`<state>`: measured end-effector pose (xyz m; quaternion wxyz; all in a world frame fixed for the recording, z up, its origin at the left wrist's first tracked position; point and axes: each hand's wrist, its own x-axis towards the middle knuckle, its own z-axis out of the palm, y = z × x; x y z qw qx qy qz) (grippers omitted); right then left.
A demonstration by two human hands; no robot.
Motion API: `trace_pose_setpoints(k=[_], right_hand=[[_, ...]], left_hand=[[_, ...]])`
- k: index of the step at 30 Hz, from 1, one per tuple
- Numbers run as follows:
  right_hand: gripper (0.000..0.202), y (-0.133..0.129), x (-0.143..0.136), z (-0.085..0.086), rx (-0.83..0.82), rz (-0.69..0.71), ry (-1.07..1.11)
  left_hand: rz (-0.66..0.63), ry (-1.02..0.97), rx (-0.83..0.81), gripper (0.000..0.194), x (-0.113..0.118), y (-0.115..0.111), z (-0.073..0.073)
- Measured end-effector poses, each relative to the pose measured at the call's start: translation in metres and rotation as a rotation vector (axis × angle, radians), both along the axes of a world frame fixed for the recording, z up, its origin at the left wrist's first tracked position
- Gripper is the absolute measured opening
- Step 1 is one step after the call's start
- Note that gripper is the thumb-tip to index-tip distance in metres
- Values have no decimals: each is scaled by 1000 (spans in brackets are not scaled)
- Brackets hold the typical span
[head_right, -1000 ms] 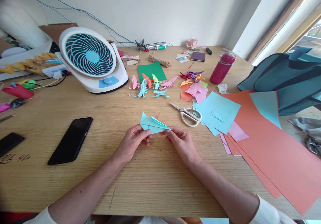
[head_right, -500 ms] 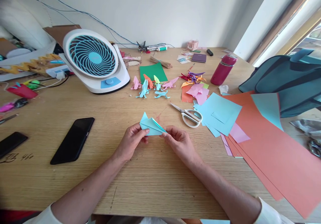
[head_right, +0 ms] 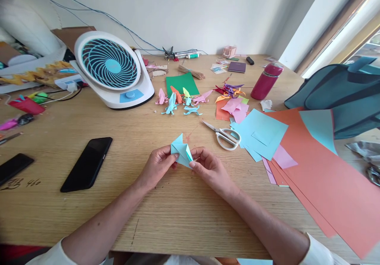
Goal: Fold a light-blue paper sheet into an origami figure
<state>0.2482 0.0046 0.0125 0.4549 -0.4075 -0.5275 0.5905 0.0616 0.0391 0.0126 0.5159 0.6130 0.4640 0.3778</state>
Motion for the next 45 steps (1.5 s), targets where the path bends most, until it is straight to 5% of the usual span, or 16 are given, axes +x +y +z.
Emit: trace_pose_setpoints(k=[12, 20, 29, 45], right_hand=[[38, 0, -4, 0, -61, 48, -84], [34, -2, -4, -15, -9, -19, -147], [31, -5, -6, -16, 72, -47, -292], [18, -8, -6, 3, 67, 148, -441]], left_hand=[[-106, 14, 38, 28, 1, -6, 5], [-60, 69, 246, 25, 3, -6, 0], [-82, -14, 68, 27, 6, -7, -2], [4, -93, -66, 28, 3, -3, 0]])
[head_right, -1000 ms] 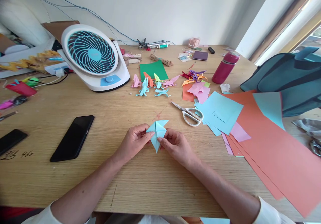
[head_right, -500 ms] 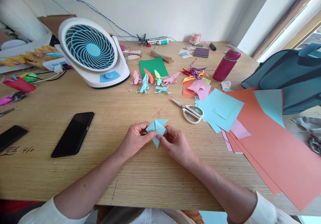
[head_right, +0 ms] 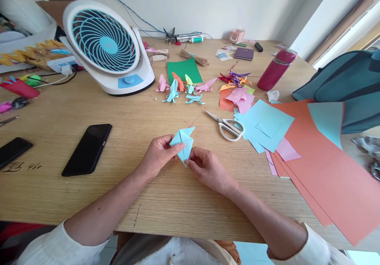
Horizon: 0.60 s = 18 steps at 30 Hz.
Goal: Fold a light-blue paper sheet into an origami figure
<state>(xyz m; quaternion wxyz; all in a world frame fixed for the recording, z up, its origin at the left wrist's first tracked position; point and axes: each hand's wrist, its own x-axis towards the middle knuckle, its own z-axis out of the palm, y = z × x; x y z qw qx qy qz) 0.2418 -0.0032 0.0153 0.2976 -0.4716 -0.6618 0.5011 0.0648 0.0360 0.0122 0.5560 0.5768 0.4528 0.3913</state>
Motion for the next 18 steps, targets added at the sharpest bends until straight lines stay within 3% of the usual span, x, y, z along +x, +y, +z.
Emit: trace_pose_setpoints(k=[9, 18], right_hand=[[22, 0, 0, 2, -20, 8, -13], [20, 1, 0, 0, -22, -13, 0]], left_hand=[[42, -80, 34, 27, -1, 0, -2], [5, -86, 6, 25, 0, -2, 0]])
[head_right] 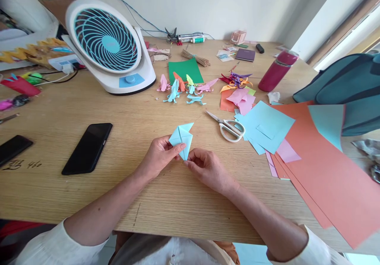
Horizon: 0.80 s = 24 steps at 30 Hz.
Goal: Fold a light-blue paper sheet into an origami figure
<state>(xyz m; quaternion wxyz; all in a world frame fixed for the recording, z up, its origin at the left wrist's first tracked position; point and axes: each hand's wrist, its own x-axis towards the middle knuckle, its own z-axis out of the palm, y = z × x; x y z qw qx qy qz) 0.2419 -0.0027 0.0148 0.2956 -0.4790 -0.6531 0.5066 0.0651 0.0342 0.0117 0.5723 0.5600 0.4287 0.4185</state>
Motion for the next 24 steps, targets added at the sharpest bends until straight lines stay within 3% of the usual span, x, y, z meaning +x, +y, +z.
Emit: trace_pose_setpoints(k=[4, 12, 19, 24], right_hand=[[18, 1, 0, -3, -27, -27, 38], [25, 2, 1, -5, -21, -53, 118], [28, 4, 4, -8, -91, -53, 178], [30, 4, 4, -8, -51, -52, 132]], left_hand=[[43, -5, 30, 26, -1, 1, 0], [-51, 154, 2, 31, 2, -2, -1], [-27, 214, 44, 36, 2, -4, 2], [-48, 227, 35, 35, 2, -4, 2]])
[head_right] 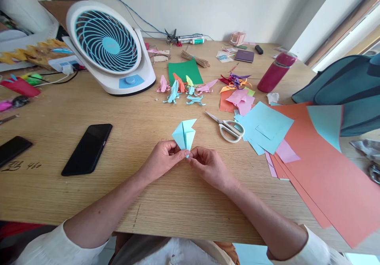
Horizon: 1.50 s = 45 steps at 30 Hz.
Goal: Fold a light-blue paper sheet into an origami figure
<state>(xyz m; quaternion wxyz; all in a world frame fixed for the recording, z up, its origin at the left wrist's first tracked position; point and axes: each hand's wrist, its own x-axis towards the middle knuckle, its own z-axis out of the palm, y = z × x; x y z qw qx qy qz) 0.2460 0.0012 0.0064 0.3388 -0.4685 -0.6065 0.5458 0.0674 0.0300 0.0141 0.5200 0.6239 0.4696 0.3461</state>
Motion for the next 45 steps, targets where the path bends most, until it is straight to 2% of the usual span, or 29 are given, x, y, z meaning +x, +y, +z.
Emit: trace_pose_setpoints(k=[9, 14, 21, 24, 30, 35, 38, 45], right_hand=[[27, -1, -3, 3, 30, -25, -54], [32, 1, -2, 1, -21, -40, 15], [23, -2, -4, 3, 8, -62, -14], [24, 0, -3, 4, 0, -59, 14], [31, 8, 6, 8, -102, 3, 229], [35, 10, 7, 7, -176, -71, 284], [35, 9, 4, 5, -197, -108, 323], [34, 8, 4, 3, -151, -173, 351]], left_hand=[[-16, 133, 74, 27, -1, -1, 4], [-17, 89, 34, 30, -2, 0, 2], [-55, 104, 10, 32, -2, 1, 3], [-89, 113, 12, 32, -4, 1, 3], [-206, 125, 25, 26, -6, -1, 7], [-289, 121, 72, 16, -1, -7, 7], [-292, 92, 30, 15, 2, -8, 4], [-215, 159, -11, 30, 3, -9, 0]])
